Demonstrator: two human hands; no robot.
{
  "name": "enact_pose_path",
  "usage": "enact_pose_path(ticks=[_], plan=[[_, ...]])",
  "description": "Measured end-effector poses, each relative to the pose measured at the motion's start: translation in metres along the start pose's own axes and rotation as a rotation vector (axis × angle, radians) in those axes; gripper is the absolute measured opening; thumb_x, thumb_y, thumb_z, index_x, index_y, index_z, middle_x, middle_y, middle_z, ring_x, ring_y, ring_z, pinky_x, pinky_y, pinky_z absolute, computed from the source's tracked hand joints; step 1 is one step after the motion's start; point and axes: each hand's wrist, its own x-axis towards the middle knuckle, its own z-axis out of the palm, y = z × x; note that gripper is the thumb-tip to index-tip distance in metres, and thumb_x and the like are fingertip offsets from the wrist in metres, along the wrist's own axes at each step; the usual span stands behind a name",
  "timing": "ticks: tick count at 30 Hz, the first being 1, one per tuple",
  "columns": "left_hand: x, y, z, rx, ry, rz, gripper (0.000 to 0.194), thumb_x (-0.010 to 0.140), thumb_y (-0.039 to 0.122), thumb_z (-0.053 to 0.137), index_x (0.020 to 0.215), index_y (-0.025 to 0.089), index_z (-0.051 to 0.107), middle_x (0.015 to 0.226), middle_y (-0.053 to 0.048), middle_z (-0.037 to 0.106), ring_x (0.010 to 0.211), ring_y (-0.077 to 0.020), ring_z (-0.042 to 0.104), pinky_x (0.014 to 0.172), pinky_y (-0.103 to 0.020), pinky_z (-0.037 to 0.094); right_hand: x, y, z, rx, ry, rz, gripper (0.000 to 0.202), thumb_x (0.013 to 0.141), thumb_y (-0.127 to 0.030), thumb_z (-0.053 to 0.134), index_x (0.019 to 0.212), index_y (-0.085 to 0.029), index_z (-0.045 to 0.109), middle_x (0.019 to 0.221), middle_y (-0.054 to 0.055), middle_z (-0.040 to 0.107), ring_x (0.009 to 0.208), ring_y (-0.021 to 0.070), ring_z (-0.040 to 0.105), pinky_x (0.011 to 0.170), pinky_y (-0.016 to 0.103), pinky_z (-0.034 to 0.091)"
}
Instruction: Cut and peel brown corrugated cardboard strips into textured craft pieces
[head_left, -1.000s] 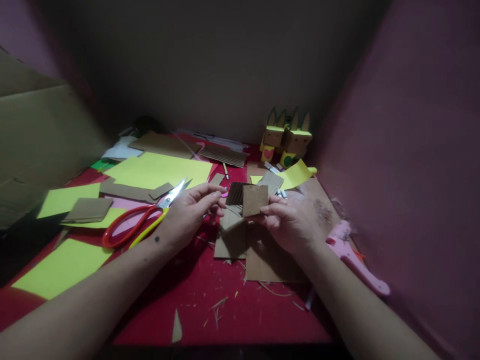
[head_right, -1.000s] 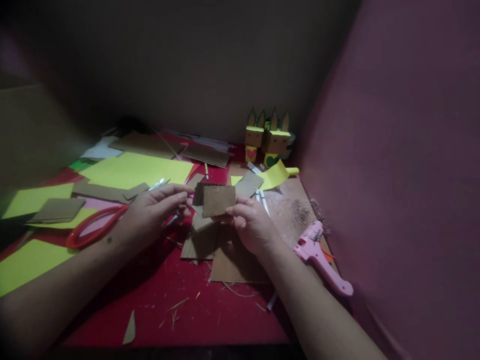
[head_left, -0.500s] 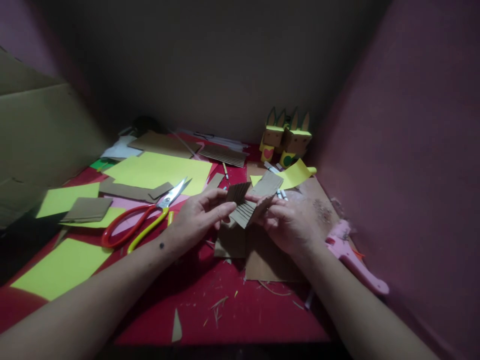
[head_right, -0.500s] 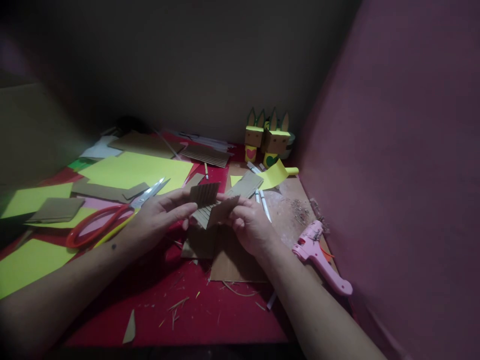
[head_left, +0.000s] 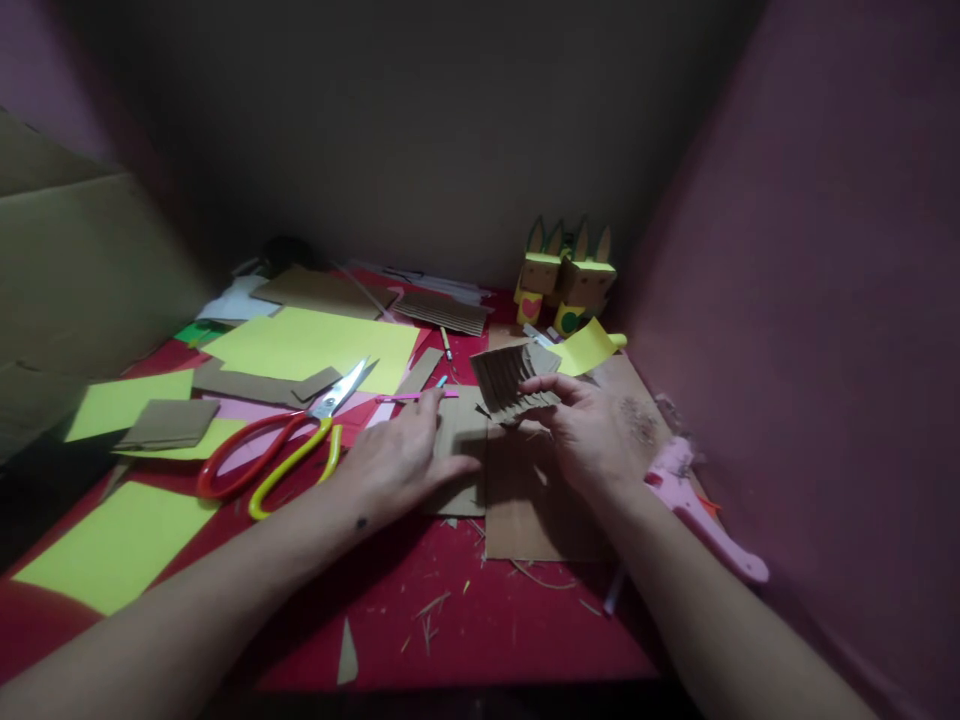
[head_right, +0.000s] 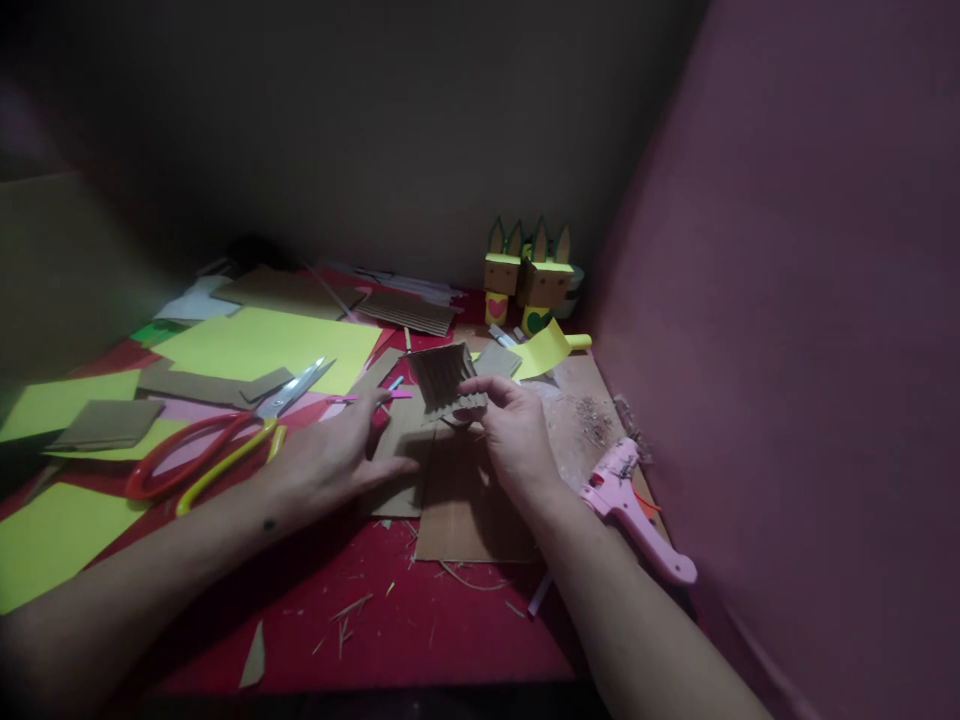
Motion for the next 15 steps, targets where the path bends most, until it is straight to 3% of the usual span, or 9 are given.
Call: enact_pose_path(ticks=[2,4,6,9,12,15], plan=[[-0.006,0.008,0.003,0.042,-0.014,0.021,0.083,0.077,0.059,0.061,0.141,0.016,0.033,0.119,-0.023,0.063,0.098,-0.0451,0.063,0.069,-0.043,0.044,0.0,0.001,0.001,-0.006,0.025,0.017,0.02,0.059,-0.009,0.061,0.075,-0.018,0.069,0.062,-0.001,0.065,0.057,0.014,0.062,0.053,0.025,0.044],[-0.008,0.011,0.004,0.016,-0.033,0.006,0.086,0.075,0.055,0.065,0.143,0.014,0.032,0.118,-0.024,0.063,0.101,-0.0475,0.062,0.07,-0.045,0.043,0.002,0.004,0.0,-0.005,0.047,0.018,0.023,0.06,-0.008,0.056,0.077,-0.016,0.07,0.059,0.0,0.064,0.055,0.0143,0.062,0.054,0.026,0.046],[-0.005,0.009,0.004,-0.114,-0.029,-0.045,0.092,0.068,0.054,0.072,0.141,0.012,0.035,0.106,-0.022,0.067,0.096,-0.0469,0.063,0.068,-0.043,0.042,0.005,0.007,0.0,0.015,0.065,0.014,0.028,0.06,-0.007,0.052,0.08,-0.014,0.071,0.058,0.001,0.065,0.053,0.0149,0.063,0.056,0.028,0.048],[0.004,-0.001,0.006,-0.365,0.004,-0.089,0.092,0.062,0.047,0.077,0.139,0.013,0.04,0.079,-0.01,0.067,0.077,-0.0353,0.065,0.058,-0.036,0.041,0.009,0.01,-0.002,0.068,0.082,0.0,0.03,0.059,-0.009,0.051,0.081,-0.013,0.07,0.062,0.003,0.068,0.057,0.0168,0.065,0.062,0.031,0.051],[0.012,-0.009,0.009,-0.502,-0.018,-0.057,0.072,0.065,0.042,0.075,0.128,0.016,0.05,0.074,-0.004,0.066,0.064,-0.0239,0.063,0.053,-0.03,0.042,0.011,0.011,-0.003,0.138,0.098,-0.026,0.026,0.06,-0.012,0.054,0.08,-0.014,0.07,0.066,0.004,0.069,0.062,0.0178,0.067,0.067,0.034,0.053],[0.015,-0.014,0.012,-0.561,-0.061,-0.029,0.035,0.068,0.041,0.071,0.093,0.017,0.065,0.073,-0.004,0.067,0.061,-0.0199,0.062,0.052,-0.028,0.043,0.014,0.01,-0.004,0.233,0.111,-0.074,0.017,0.063,-0.019,0.058,0.077,-0.016,0.068,0.071,0.003,0.069,0.064,0.018,0.067,0.067,0.035,0.055]])
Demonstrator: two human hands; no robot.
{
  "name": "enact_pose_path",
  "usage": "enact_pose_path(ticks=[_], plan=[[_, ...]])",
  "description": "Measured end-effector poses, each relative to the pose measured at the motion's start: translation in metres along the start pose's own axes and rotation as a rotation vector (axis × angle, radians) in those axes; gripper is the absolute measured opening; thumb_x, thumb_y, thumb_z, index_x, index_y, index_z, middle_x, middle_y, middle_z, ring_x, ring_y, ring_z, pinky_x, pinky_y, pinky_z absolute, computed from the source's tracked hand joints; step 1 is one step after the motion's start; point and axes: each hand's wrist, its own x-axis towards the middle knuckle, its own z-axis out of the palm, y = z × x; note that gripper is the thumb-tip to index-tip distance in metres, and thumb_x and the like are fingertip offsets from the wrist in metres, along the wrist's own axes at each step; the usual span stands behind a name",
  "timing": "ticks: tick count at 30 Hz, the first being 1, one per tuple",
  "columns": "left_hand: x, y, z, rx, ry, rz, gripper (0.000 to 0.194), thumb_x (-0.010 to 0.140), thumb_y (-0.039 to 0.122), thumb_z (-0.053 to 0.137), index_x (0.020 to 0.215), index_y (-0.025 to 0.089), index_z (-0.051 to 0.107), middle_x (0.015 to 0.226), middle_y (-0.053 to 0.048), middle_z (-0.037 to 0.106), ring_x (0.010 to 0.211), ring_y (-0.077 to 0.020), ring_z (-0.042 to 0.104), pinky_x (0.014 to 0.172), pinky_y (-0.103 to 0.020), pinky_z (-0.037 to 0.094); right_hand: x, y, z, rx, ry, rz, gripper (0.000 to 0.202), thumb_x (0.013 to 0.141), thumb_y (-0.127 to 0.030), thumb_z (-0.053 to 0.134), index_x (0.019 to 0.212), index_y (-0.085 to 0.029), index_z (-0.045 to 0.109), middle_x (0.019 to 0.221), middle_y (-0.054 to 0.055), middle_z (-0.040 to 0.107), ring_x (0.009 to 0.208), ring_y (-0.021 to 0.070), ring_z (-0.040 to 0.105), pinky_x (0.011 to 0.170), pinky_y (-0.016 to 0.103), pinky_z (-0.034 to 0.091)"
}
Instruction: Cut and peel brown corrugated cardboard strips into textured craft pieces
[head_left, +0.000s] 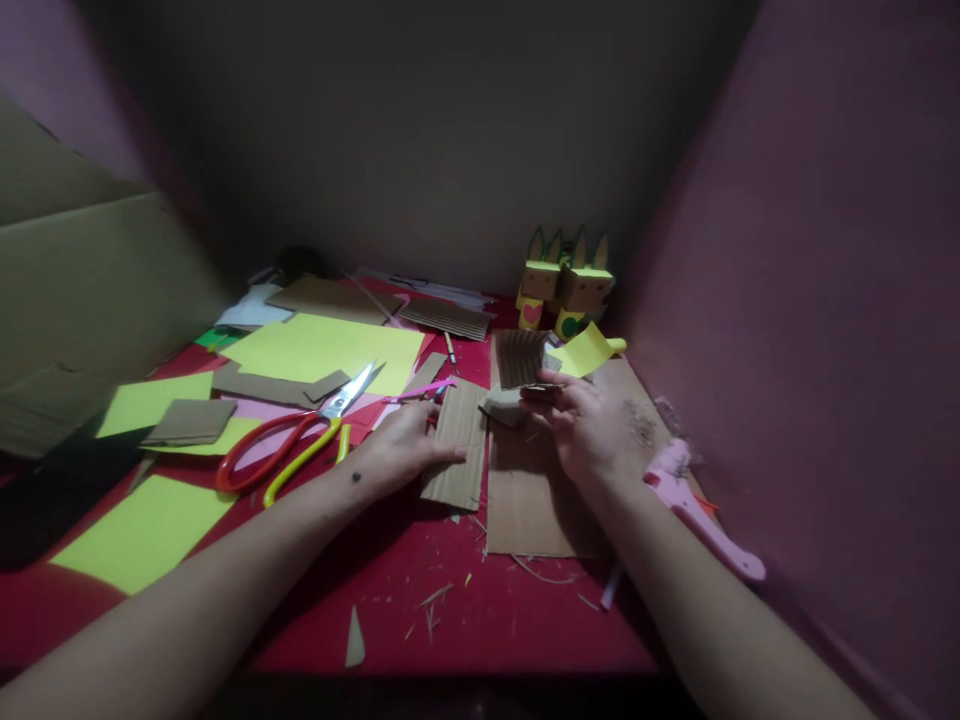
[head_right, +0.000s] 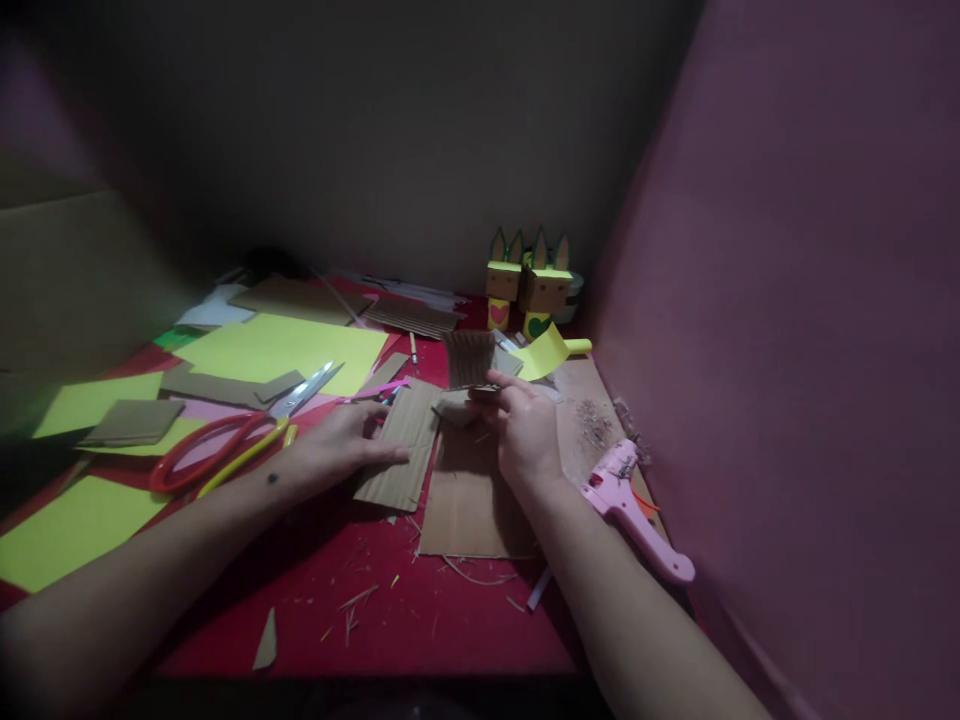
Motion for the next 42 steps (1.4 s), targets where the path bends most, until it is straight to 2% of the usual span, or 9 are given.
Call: enact_pose_path(ticks=[3,7,12,16,24,28,31,36,42], plan=[[0.0,0.0,-0.002,0.046,0.046,0.006,0.026,0.068,0.042,0.069,0.062,0.021,0.055,0.059,0.0,0.057,0.054,-0.0168,0.054,0.047,-0.027,0.035,0.002,-0.001,-0.001,0.093,0.007,-0.041,0.01,0.067,-0.027,0.06,0.07,-0.019,0.065,0.076,0.003,0.07,0.063,0.0182,0.067,0.064,0.036,0.055],[0.0,0.005,-0.006,0.146,0.105,0.019,0.028,0.07,0.04,0.065,0.058,0.022,0.048,0.059,0.001,0.052,0.055,-0.0166,0.051,0.049,-0.028,0.034,0.004,-0.005,-0.001,0.218,0.043,-0.016,0.013,0.071,-0.031,0.063,0.067,-0.019,0.063,0.069,0.002,0.068,0.06,0.0184,0.066,0.059,0.034,0.055],[-0.007,0.009,-0.012,0.308,0.147,0.025,0.029,0.079,0.042,0.059,0.088,0.016,0.065,0.079,-0.01,0.065,0.072,-0.0271,0.062,0.06,-0.034,0.042,0.006,-0.009,-0.004,0.238,0.095,-0.066,0.006,0.066,-0.022,0.065,0.069,-0.017,0.067,0.071,0.003,0.068,0.062,0.0166,0.065,0.06,0.031,0.056],[-0.008,0.019,-0.011,0.465,0.257,0.1,0.045,0.087,0.036,0.05,0.127,0.013,0.05,0.119,-0.021,0.058,0.103,-0.0367,0.058,0.077,-0.043,0.044,0.01,-0.013,-0.007,0.205,0.099,-0.152,0.013,0.058,-0.01,0.063,0.068,-0.017,0.068,0.077,0.001,0.067,0.071,0.0154,0.063,0.066,0.031,0.058],[0.047,0.061,0.018,0.445,0.041,0.148,0.05,0.082,0.039,0.068,0.121,0.01,0.055,0.112,-0.019,0.064,0.101,-0.0344,0.061,0.084,-0.046,0.049,0.01,-0.015,-0.005,0.174,0.117,-0.124,0.019,0.053,-0.009,0.06,0.068,-0.019,0.068,0.078,0.001,0.067,0.072,0.0151,0.059,0.063,0.029,0.057],[0.072,0.061,0.026,0.335,-0.01,0.062,0.037,0.091,0.034,0.061,0.123,0.017,0.056,0.123,-0.011,0.06,0.104,-0.0246,0.062,0.086,-0.046,0.054,0.009,-0.011,-0.005,0.136,0.104,-0.121,0.018,0.052,-0.012,0.061,0.068,-0.018,0.067,0.077,0.001,0.064,0.071,0.0156,0.059,0.061,0.03,0.057],[0.076,0.052,0.013,0.164,0.019,0.037,0.035,0.091,0.033,0.061,0.122,0.017,0.057,0.123,-0.01,0.06,0.103,-0.0244,0.062,0.085,-0.045,0.055,0.01,-0.009,-0.006,0.081,0.096,-0.129,0.019,0.054,-0.016,0.06,0.071,-0.019,0.066,0.08,0.001,0.063,0.071,0.0155,0.058,0.062,0.032,0.057],[0.054,0.038,-0.034,-0.244,0.291,0.072,0.014,0.079,0.027,0.066,0.076,0.015,0.06,0.061,0.001,0.058,0.051,-0.0123,0.054,0.047,-0.024,0.041,0.007,-0.001,-0.004,-0.125,0.008,-0.05,0.019,0.056,-0.021,0.06,0.074,-0.019,0.065,0.072,0.001,0.061,0.061,0.0154,0.058,0.054,0.032,0.054],[0.016,0.031,-0.041,-0.595,0.402,0.149,0.02,0.074,0.034,0.067,0.081,0.016,0.059,0.055,0.005,0.053,0.042,-0.0081,0.047,0.039,-0.019,0.035,-0.002,0.0,-0.001,-0.558,-0.098,-0.041,0.017,0.064,-0.026,0.063,0.076,-0.016,0.068,0.066,0.004,0.061,0.053,0.018,0.056,0.049,0.031,0.045]])
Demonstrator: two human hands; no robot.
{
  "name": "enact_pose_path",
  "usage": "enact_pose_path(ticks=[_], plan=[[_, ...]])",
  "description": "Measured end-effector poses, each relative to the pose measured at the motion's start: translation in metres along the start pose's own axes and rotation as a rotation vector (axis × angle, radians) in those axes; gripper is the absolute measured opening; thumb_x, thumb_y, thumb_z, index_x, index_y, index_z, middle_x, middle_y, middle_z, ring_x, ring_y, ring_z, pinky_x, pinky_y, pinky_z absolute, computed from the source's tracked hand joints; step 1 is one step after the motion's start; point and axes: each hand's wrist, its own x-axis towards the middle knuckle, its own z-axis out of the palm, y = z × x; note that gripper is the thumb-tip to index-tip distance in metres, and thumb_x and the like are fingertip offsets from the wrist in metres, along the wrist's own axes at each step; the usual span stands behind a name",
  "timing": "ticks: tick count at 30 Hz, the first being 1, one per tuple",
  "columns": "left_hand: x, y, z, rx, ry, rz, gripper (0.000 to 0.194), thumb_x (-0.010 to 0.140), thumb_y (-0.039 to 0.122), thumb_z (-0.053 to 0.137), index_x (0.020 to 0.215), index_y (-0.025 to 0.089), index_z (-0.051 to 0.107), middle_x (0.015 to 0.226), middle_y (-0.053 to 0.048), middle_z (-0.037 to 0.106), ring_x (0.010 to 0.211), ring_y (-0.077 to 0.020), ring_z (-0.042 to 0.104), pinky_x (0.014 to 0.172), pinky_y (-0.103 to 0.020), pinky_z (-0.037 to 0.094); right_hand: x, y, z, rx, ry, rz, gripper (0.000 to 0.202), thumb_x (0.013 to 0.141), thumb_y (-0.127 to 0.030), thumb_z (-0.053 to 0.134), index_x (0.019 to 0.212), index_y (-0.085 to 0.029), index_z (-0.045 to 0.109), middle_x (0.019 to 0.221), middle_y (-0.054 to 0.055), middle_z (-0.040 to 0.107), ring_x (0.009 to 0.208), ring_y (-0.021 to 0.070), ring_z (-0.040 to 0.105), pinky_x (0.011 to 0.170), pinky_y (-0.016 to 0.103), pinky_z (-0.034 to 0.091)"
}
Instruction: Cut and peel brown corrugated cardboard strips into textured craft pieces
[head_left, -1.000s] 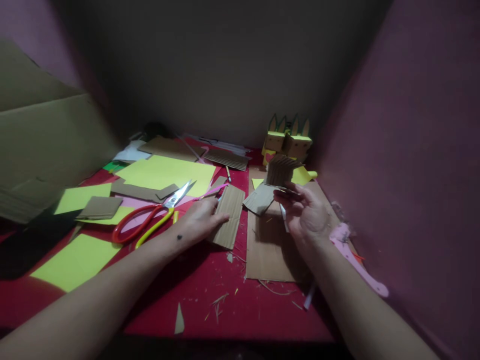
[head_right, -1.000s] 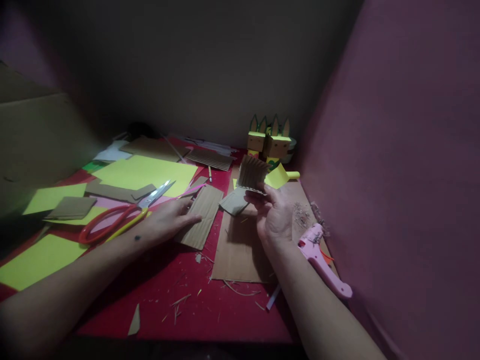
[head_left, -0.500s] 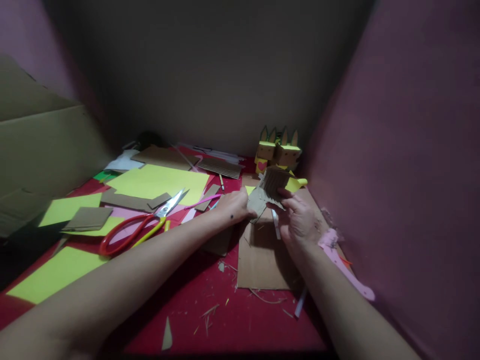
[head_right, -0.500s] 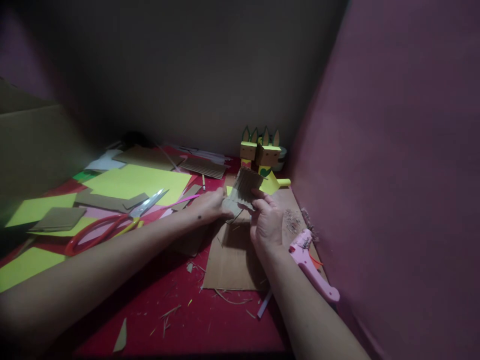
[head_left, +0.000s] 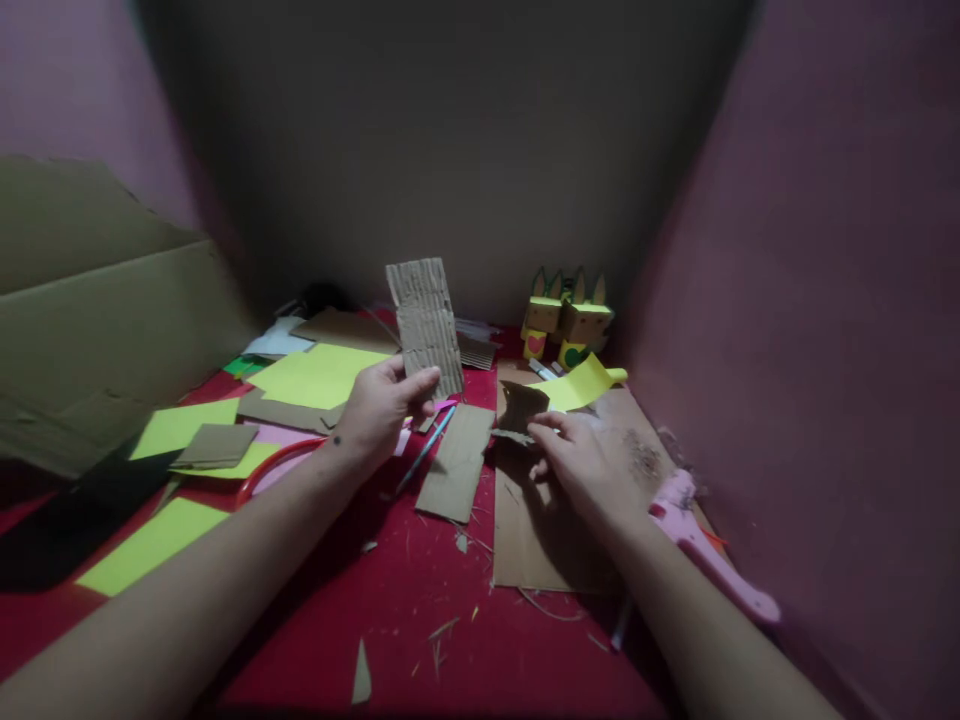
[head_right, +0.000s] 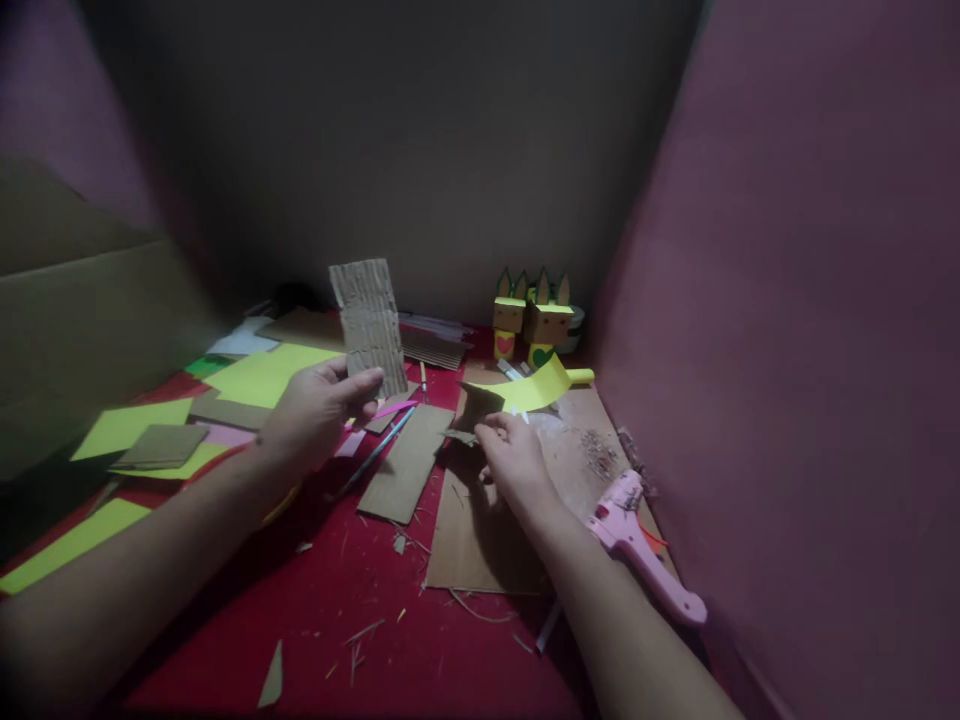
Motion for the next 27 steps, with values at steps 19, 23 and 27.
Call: enact_pose_path(ticks=[19,23,27], plan=[[-0.046,0.002,0.019,-0.085,-0.451,-0.175,0.02,0.08,0.034,0.066,0.079,0.014,0.062,0.046,0.003,0.057,0.034,-0.0072,0.046,0.033,-0.016,0.036,-0.023,-0.032,0.017,0.193,-0.46,0.081,0.026,0.063,-0.037,0.078,0.062,-0.015,0.063,0.048,-0.003,0.056,0.039,0.0064,0.043,0.039,0.02,0.03],[-0.045,-0.003,0.019,-0.113,-0.484,-0.259,0.023,0.076,0.036,0.068,0.08,0.015,0.062,0.042,0.004,0.052,0.032,-0.0061,0.04,0.032,-0.016,0.029,-0.024,-0.021,0.015,0.304,-0.462,0.137,0.027,0.059,-0.035,0.08,0.065,-0.014,0.065,0.05,-0.003,0.057,0.037,0.0057,0.042,0.036,0.019,0.026],[-0.042,-0.002,0.018,-0.087,-0.477,-0.269,0.027,0.078,0.042,0.067,0.075,0.015,0.062,0.047,0.002,0.056,0.037,-0.0073,0.044,0.036,-0.018,0.032,-0.026,-0.019,0.012,0.324,-0.456,0.144,0.026,0.059,-0.034,0.079,0.067,-0.014,0.066,0.051,-0.002,0.059,0.037,0.0058,0.044,0.034,0.018,0.028]])
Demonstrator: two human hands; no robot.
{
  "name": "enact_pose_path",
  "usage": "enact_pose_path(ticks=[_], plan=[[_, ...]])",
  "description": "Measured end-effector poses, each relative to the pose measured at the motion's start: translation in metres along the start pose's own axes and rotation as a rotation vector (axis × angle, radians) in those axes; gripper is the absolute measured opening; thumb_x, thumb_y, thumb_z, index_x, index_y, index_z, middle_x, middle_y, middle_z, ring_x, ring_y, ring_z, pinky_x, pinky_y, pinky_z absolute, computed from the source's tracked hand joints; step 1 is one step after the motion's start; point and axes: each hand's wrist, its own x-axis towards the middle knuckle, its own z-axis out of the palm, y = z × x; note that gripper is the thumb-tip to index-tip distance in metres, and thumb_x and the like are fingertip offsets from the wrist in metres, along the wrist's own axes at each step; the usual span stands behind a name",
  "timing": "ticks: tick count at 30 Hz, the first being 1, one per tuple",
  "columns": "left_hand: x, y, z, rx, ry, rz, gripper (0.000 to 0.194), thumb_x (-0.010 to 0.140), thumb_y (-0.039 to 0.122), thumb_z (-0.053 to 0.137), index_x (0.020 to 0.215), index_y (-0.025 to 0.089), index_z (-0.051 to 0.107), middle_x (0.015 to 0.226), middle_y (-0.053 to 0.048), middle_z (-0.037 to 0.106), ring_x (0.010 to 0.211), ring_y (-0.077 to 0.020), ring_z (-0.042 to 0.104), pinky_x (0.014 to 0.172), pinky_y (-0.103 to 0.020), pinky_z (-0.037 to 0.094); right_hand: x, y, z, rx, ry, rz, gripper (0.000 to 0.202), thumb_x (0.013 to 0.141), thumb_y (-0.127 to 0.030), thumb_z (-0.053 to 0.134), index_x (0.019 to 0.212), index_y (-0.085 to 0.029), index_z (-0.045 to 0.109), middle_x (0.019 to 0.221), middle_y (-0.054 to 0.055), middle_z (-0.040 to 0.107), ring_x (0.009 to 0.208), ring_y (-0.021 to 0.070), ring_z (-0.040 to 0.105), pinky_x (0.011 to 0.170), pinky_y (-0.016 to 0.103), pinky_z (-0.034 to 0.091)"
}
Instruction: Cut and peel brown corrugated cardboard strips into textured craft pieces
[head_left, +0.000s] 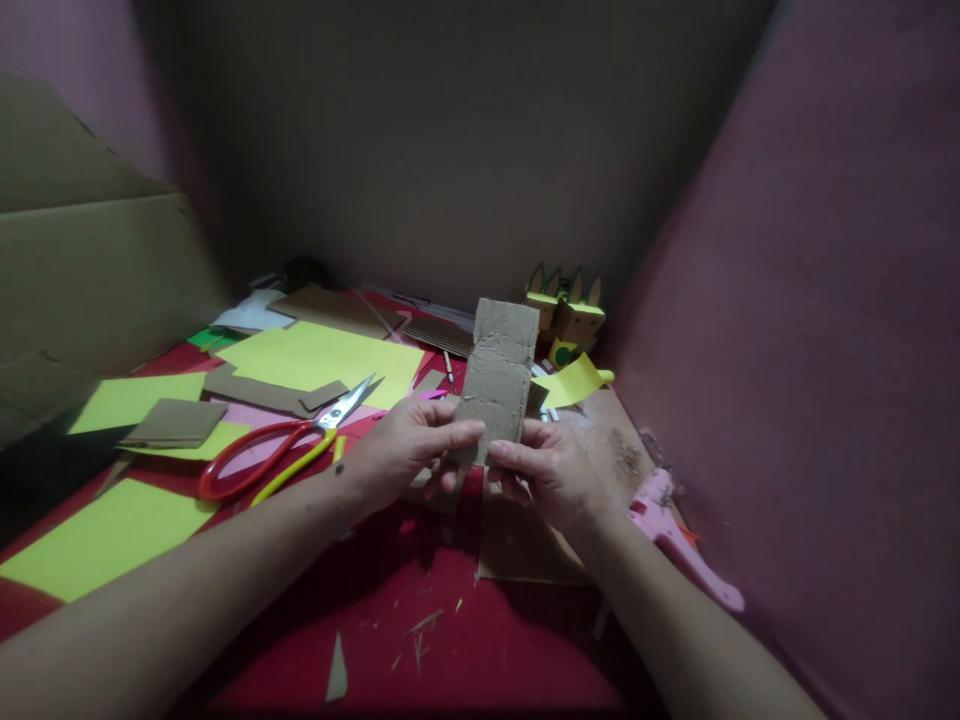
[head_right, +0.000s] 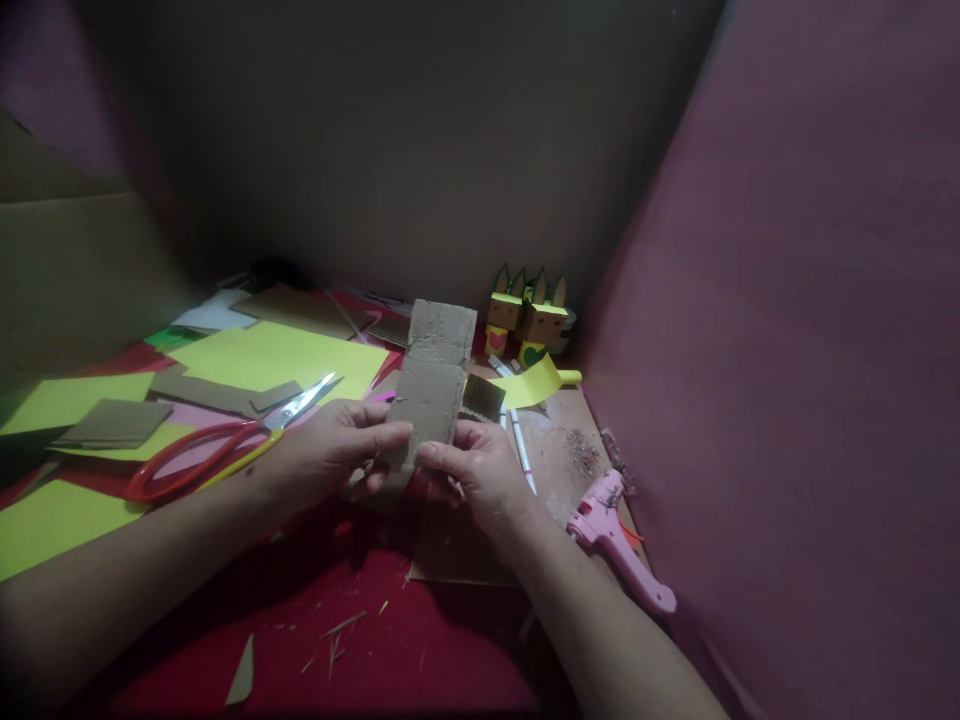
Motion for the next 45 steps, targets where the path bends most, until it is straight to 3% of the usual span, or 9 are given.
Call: enact_pose_path(ticks=[7,11,14,20,23,26,34,40,45], plan=[[-0.002,0.004,0.0,0.168,0.081,0.082,0.034,0.075,0.037,0.069,0.055,0.016,0.052,0.044,0.005,0.046,0.04,-0.0051,0.037,0.04,-0.019,0.025,-0.006,0.007,0.003,-0.054,-0.04,-0.039,0.024,0.069,-0.035,0.075,0.078,-0.015,0.066,0.056,0.0,0.064,0.043,0.0098,0.055,0.039,0.02,0.043],[-0.004,0.007,0.005,0.126,0.052,0.072,0.019,0.072,0.033,0.072,0.072,0.015,0.064,0.054,0.003,0.056,0.044,-0.0064,0.042,0.042,-0.019,0.031,-0.008,0.011,0.005,-0.061,-0.043,-0.016,0.031,0.069,-0.041,0.077,0.082,-0.016,0.064,0.059,0.0,0.066,0.042,0.0119,0.059,0.036,0.02,0.044],[-0.001,0.009,0.002,0.052,0.143,0.145,0.022,0.069,0.033,0.076,0.082,0.017,0.067,0.063,0.003,0.061,0.047,-0.0063,0.043,0.044,-0.019,0.034,-0.01,0.012,0.008,-0.1,-0.016,0.052,0.032,0.066,-0.04,0.078,0.076,-0.015,0.061,0.055,-0.001,0.064,0.038,0.0113,0.057,0.032,0.019,0.042],[0.007,0.003,-0.013,-0.063,0.287,0.154,0.03,0.075,0.039,0.071,0.06,0.016,0.06,0.049,0.002,0.053,0.042,-0.0066,0.04,0.04,-0.019,0.03,-0.011,0.017,0.012,-0.128,-0.099,0.175,0.028,0.065,-0.036,0.077,0.071,-0.015,0.061,0.05,0.0,0.064,0.036,0.0119,0.056,0.033,0.02,0.044],[0.009,0.001,-0.016,-0.039,0.31,0.13,0.038,0.074,0.041,0.073,0.052,0.016,0.056,0.042,0.004,0.046,0.038,-0.005,0.035,0.037,-0.018,0.024,-0.009,0.022,0.012,-0.021,-0.126,0.155,0.027,0.065,-0.034,0.079,0.077,-0.013,0.066,0.059,0.003,0.068,0.048,0.0138,0.063,0.047,0.023,0.053],[0.008,0.004,-0.016,-0.034,0.27,0.141,0.033,0.073,0.04,0.074,0.056,0.015,0.06,0.045,0.002,0.052,0.039,-0.0057,0.04,0.038,-0.019,0.027,-0.008,0.024,0.012,0.07,-0.161,0.114,0.029,0.066,-0.034,0.081,0.08,-0.012,0.068,0.066,0.004,0.069,0.056,0.0145,0.066,0.058,0.027,0.056],[0.002,0.012,-0.015,0.083,0.246,0.081,0.038,0.072,0.039,0.073,0.047,0.015,0.058,0.037,0.003,0.046,0.034,-0.0048,0.035,0.035,-0.019,0.023,-0.008,0.022,0.012,0.101,-0.212,0.113,0.029,0.069,-0.035,0.078,0.08,-0.011,0.067,0.061,0.006,0.069,0.051,0.0175,0.067,0.046,0.024,0.054],[0.005,0.002,-0.015,0.108,0.064,0.067,0.022,0.069,0.036,0.076,0.07,0.014,0.072,0.058,-0.004,0.066,0.046,-0.0108,0.052,0.043,-0.021,0.037,-0.007,0.024,0.012,0.138,-0.194,0.107,0.035,0.072,-0.034,0.078,0.094,-0.01,0.066,0.071,0.007,0.071,0.058,0.0189,0.07,0.05,0.025,0.057],[0.005,0.0,-0.017,0.086,0.057,0.062,0.02,0.07,0.032,0.074,0.062,0.014,0.07,0.051,0.0,0.061,0.042,-0.0074,0.045,0.04,-0.019,0.031,-0.008,0.023,0.011,0.105,-0.233,0.149,0.037,0.074,-0.04,0.076,0.092,-0.011,0.064,0.066,0.006,0.071,0.054,0.0174,0.07,0.05,0.025,0.058]])
